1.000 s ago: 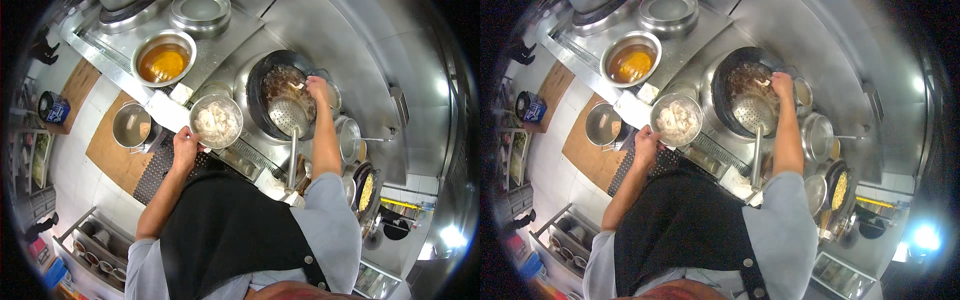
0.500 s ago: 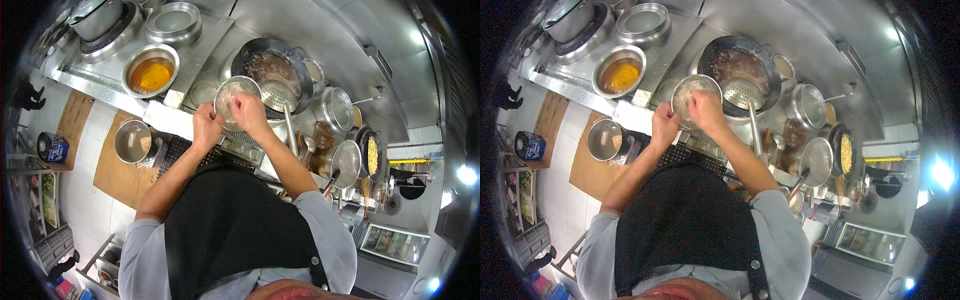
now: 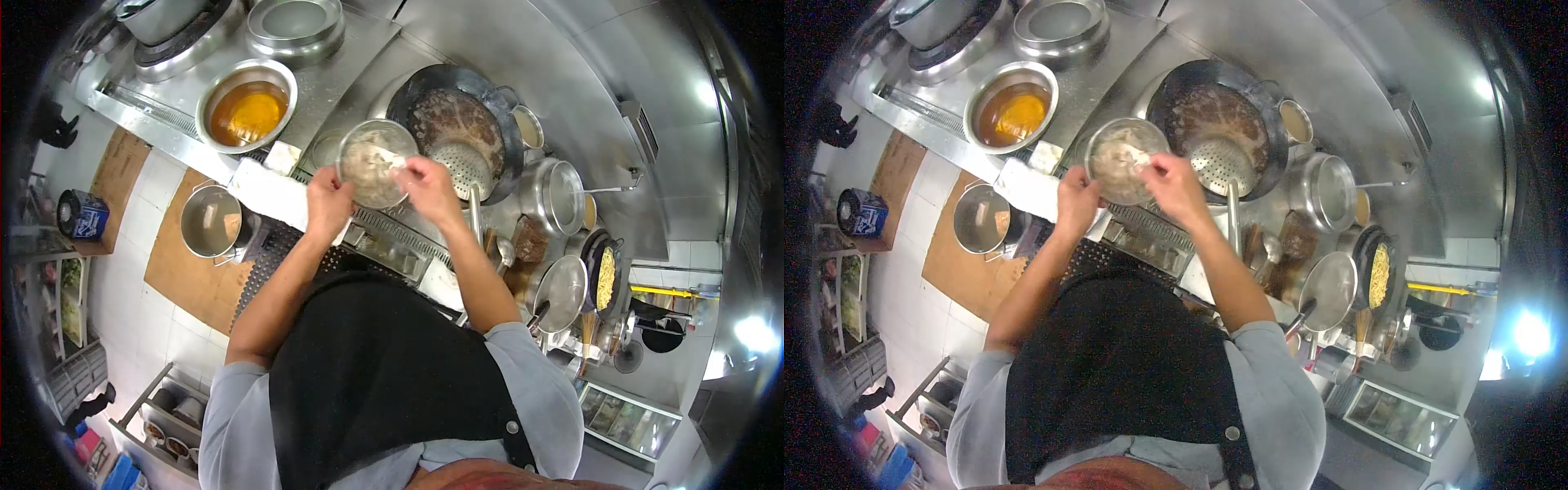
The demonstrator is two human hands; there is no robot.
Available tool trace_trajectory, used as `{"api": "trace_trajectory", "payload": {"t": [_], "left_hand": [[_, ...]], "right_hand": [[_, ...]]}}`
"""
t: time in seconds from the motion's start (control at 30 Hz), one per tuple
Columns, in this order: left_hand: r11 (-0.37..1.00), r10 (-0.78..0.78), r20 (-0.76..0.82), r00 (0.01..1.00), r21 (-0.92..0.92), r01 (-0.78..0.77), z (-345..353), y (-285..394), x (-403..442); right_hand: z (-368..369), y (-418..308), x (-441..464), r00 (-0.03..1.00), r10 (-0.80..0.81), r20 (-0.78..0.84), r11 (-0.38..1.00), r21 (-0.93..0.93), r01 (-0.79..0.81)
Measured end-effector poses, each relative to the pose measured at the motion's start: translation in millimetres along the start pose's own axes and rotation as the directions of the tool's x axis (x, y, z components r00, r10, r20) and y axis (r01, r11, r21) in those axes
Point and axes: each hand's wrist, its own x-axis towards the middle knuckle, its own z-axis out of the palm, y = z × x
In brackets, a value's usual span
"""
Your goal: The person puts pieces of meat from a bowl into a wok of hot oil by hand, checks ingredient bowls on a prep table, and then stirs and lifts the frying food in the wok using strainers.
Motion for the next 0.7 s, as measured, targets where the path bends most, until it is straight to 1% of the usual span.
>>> {"api": "trace_trajectory", "payload": {"t": [0.03, 0.07, 0.1, 0.13, 0.17, 0.2, 0.23, 0.27, 0.33, 0.37, 0.43, 0.47, 0.53, 0.57, 0.6, 0.67, 0.7], "left_hand": [[0.991, -0.057, -0.011, 0.998, -0.126, 0.056, -2.0, -3.7, 3.4], [0.962, -0.115, -0.011, 0.993, -0.25, 0.108, -3.9, -8.6, 7.1], [0.953, -0.149, -0.021, 0.989, -0.269, 0.138, -5.7, -20.5, 11.3], [0.943, -0.185, -0.03, 0.982, -0.289, 0.168, -7.8, -32.9, 13.6], [0.93, -0.197, -0.014, 0.98, -0.319, 0.182, -12.1, -35.1, 12.2], [0.931, -0.229, -0.031, 0.973, -0.3, 0.209, -14.0, -35.0, 9.7], [0.927, -0.246, -0.038, 0.969, -0.303, 0.223, -14.2, -34.8, 7.2], [0.923, -0.263, -0.051, 0.964, -0.303, 0.236, -15.0, -35.3, 5.2], [0.915, -0.281, -0.065, 0.957, -0.32, 0.247, -13.2, -39.8, 1.9], [0.906, -0.296, -0.068, 0.953, -0.337, 0.257, -13.1, -40.9, 0.2], [0.909, -0.296, -0.077, 0.952, -0.329, 0.256, -14.9, -39.1, -3.3], [0.911, -0.295, -0.071, 0.953, -0.321, 0.258, -15.7, -37.1, -6.1], [0.913, -0.296, -0.076, 0.952, -0.316, 0.259, -19.1, -31.9, -11.7], [0.916, -0.298, -0.074, 0.952, -0.303, 0.263, -22.0, -30.2, -13.7], [0.919, -0.298, -0.072, 0.952, -0.292, 0.266, -24.0, -28.8, -14.9], [0.925, -0.27, -0.062, 0.961, -0.293, 0.241, -25.0, -28.9, -17.7], [0.931, -0.243, -0.054, 0.969, -0.294, 0.217, -27.4, -27.5, -20.0]], "right_hand": [[-17.8, 2.7, 8.2, 1.0, 0.006, -0.005, 1.0, 0.001, -0.006], [-39.3, -9.9, 13.3, 0.999, 0.047, 0.007, 0.998, 0.035, -0.047], [-62.2, -4.1, 24.1, 0.999, 0.015, -0.031, 0.988, -0.154, -0.02], [-86.9, 1.6, 38.6, 0.998, -0.02, -0.06, 0.94, -0.341, -0.002], [-110.2, 20.2, 59.2, 0.976, -0.21, -0.05, 0.841, -0.518, 0.154], [-130.1, 37.7, 80.1, 0.922, -0.388, 0.004, 0.684, -0.669, 0.291], [-144.8, 38.8, 94.4, 0.955, -0.295, 0.025, 0.679, -0.698, 0.228], [-156.5, 45.3, 112.4, 0.955, -0.296, 0.033, 0.679, -0.695, 0.235], [-171.7, 66.7, 148.8, 0.969, -0.246, 0.009, 0.546, -0.825, 0.146], [-175.3, 73.6, 160.6, 0.968, -0.25, 0.019, 0.55, -0.82, 0.158], [-184.3, 89.5, 181.4, 0.965, -0.219, -0.143, 0.571, -0.821, 0.007], [-191.5, 104.5, 190.3, 0.966, -0.221, -0.136, 0.574, -0.818, 0.016], [-213.5, 159.2, 209.0, 0.986, -0.108, -0.127, 0.622, -0.783, -0.033], [-237.0, 211.9, 230.1, 0.972, -0.218, -0.086, 0.585, -0.808, 0.06], [-232.8, 195.3, 219.9, 0.972, -0.219, -0.089, 0.589, -0.806, 0.06], [-213.7, 114.4, 167.0, 0.919, -0.286, -0.271, 0.718, -0.696, 0.019], [-198.1, 81.0, 140.6, 0.901, -0.345, -0.262, 0.737, -0.67, 0.087]]}}
